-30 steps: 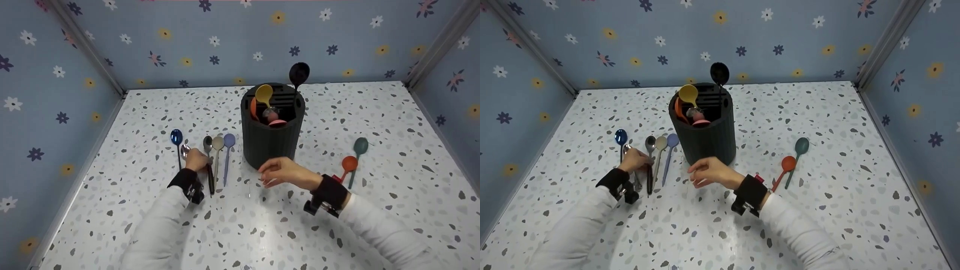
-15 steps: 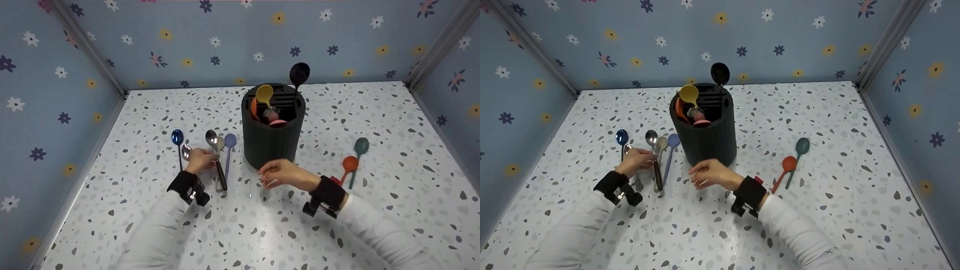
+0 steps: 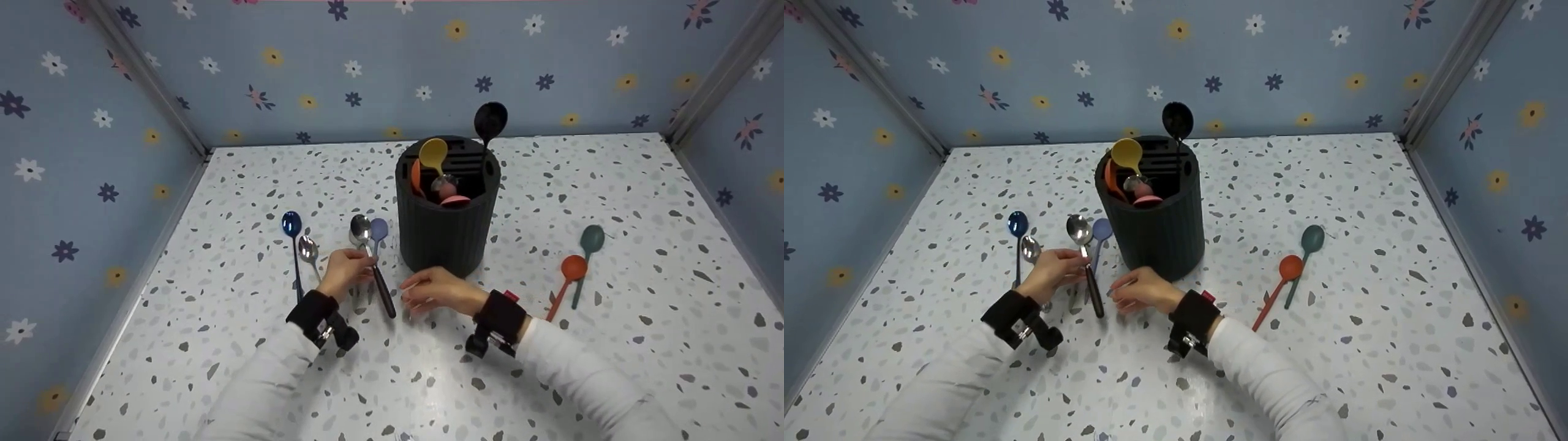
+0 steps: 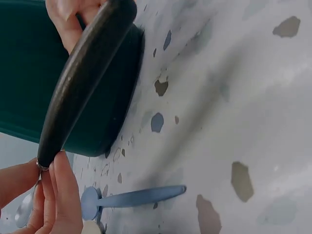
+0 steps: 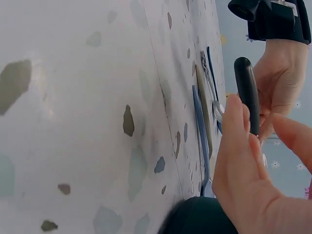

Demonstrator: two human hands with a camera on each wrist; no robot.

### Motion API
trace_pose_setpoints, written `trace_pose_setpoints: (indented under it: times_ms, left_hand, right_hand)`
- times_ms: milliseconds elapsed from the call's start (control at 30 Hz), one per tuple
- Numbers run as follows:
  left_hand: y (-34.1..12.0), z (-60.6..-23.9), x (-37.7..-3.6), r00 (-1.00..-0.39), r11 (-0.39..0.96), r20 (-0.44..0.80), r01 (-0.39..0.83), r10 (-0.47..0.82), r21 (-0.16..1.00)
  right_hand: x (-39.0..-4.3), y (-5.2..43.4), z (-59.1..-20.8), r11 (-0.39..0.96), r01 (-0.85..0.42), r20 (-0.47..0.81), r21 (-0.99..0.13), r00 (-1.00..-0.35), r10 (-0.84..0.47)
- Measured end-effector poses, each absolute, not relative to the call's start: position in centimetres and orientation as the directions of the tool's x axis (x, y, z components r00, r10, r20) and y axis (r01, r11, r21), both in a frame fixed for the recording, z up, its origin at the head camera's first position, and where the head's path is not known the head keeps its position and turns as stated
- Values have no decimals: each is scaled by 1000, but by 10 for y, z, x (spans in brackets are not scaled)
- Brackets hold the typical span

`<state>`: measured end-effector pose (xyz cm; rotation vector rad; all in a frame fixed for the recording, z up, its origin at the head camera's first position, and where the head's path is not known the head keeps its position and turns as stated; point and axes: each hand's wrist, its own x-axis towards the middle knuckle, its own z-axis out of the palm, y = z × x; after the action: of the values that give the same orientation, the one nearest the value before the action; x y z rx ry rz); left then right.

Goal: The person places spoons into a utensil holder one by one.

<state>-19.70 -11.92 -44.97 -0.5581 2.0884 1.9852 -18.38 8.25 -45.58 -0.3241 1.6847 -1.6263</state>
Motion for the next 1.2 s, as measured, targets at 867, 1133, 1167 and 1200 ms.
trace_pose_setpoints:
  times_ms: [867, 1133, 1167, 1200]
  left_hand:
    - [-92, -396, -174, -973, -95, -213, -204, -88, 974]
    - [-88, -352, -174, -993, -64, -103, -100, -56, 993]
    - [-87, -346, -174, -995, -59, -91, -88, -49, 994]
    - [-86, -340, -174, -996, -54, -78, -75, -43, 996]
  right_hand:
    - [-177, 80, -409, 202, 199, -282, -959, -731, -621]
    - [-177, 84, -372, 232, 110, -228, -967, -782, -579]
    - [-177, 85, -366, 228, 89, -210, -969, -786, -582]
    - [-177, 86, -361, 226, 71, -194, -971, -790, -582]
